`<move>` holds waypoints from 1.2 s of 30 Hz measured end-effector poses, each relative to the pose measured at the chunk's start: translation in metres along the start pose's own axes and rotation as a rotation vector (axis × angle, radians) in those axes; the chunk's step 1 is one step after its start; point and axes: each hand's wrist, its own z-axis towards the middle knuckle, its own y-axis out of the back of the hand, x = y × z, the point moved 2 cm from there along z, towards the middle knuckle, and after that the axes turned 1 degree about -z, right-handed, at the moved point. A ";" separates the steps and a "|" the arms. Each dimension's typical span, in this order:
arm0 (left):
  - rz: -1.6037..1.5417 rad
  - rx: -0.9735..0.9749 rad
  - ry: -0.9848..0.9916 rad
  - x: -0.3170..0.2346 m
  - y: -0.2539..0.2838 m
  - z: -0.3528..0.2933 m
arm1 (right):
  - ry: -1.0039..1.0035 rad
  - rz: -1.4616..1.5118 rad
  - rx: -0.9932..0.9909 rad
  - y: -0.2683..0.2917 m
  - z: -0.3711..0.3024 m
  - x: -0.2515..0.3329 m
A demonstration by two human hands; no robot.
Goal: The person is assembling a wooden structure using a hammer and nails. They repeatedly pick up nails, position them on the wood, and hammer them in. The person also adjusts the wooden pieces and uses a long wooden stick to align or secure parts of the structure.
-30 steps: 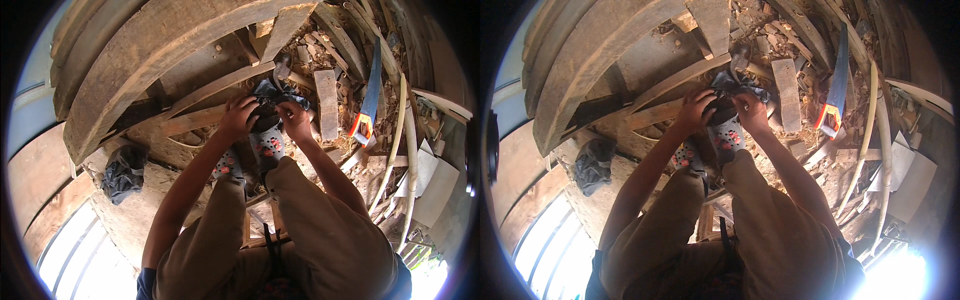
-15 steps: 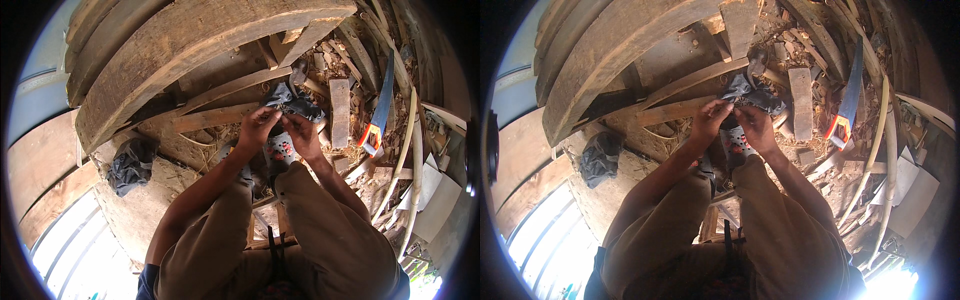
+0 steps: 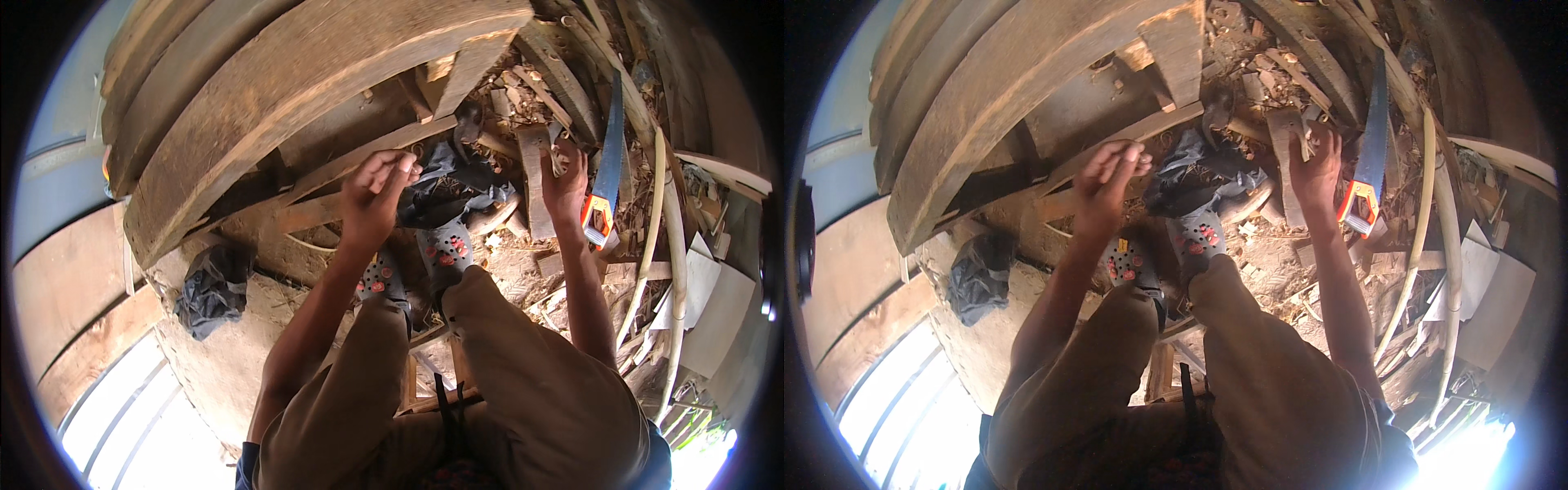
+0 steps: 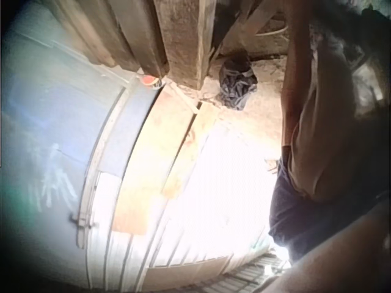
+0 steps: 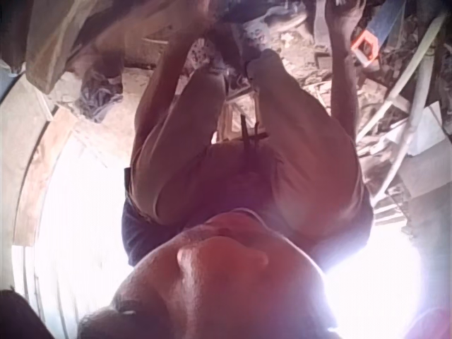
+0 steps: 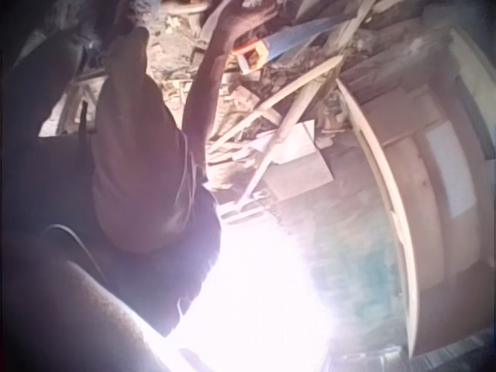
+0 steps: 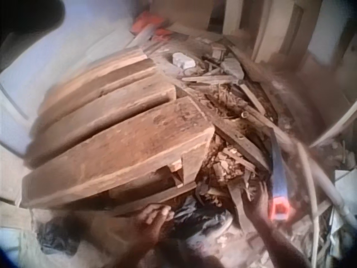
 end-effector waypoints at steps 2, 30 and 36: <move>0.249 0.017 -0.177 -0.050 -0.007 -0.004 | -0.049 0.081 0.020 0.006 0.010 0.000; 0.598 -0.650 -1.052 -0.248 0.175 0.031 | -0.054 0.963 0.500 -0.128 0.060 0.200; 0.332 -0.899 -0.660 -0.262 0.137 0.045 | -0.132 0.511 1.026 -0.282 0.165 0.152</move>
